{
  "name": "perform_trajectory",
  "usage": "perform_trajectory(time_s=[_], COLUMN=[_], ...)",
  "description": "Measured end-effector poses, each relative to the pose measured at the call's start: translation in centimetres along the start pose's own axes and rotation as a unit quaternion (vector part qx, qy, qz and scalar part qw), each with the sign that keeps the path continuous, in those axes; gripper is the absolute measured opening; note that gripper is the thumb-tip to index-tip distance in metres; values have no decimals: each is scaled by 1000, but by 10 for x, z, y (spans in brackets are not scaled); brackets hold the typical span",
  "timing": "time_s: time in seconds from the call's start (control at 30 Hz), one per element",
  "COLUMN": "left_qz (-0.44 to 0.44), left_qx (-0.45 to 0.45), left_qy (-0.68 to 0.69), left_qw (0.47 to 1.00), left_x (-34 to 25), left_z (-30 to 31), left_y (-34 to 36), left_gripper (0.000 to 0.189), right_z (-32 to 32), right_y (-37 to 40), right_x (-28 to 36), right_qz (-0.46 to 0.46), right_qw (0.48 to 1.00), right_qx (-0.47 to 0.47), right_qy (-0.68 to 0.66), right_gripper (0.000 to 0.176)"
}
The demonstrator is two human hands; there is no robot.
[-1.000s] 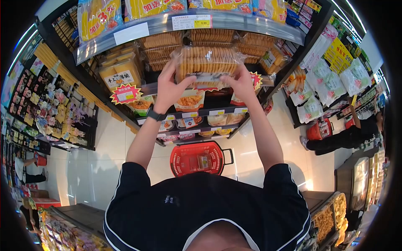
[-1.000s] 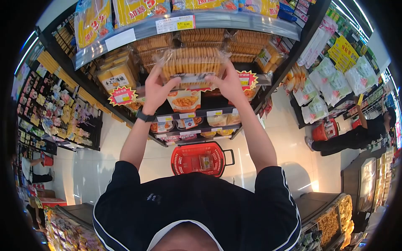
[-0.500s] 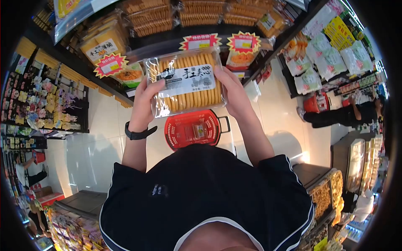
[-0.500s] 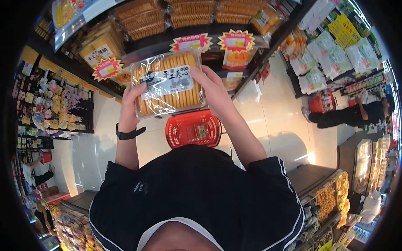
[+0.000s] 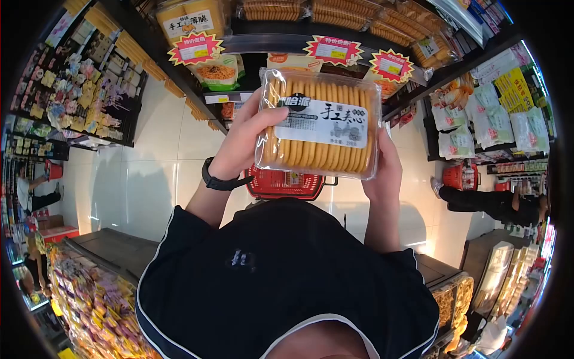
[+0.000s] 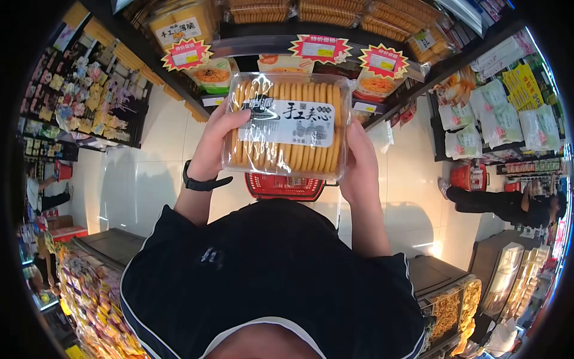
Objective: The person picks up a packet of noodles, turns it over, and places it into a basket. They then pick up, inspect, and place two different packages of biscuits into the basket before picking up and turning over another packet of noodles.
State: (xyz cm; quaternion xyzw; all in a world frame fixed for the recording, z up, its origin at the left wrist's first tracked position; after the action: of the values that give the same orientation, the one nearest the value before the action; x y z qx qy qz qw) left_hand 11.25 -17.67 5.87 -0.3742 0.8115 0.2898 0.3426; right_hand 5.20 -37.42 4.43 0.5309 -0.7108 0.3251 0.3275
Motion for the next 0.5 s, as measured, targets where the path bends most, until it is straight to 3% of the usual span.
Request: perform_trajectory(time_s=[0.2,0.5], left_qz=[-20,-49], left_qx=[8,2], left_qy=[-38,-58], left_qw=[999,997], left_x=[0,5], left_z=[-11,-18], left_y=[14,23], left_gripper=[58,54], right_z=[-11,-8], right_y=[8,14], right_x=[10,13], right_qz=[33,47], right_qw=[997,995], right_qx=[70,81], right_qy=[-17,33], right_gripper=[45,53])
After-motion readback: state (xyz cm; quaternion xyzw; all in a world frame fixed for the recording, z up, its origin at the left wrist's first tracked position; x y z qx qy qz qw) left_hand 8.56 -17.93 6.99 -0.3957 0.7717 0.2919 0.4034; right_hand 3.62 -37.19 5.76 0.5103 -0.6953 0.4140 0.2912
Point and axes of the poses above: each hand's wrist, its own y-axis away from the middle knuckle, its own z-axis out of the back of the hand, x = y × z, the point moved 10 cm from there along -y, towards the middle knuckle, and after that the axes turned 13 degrees about z, right-handed, at the moved point
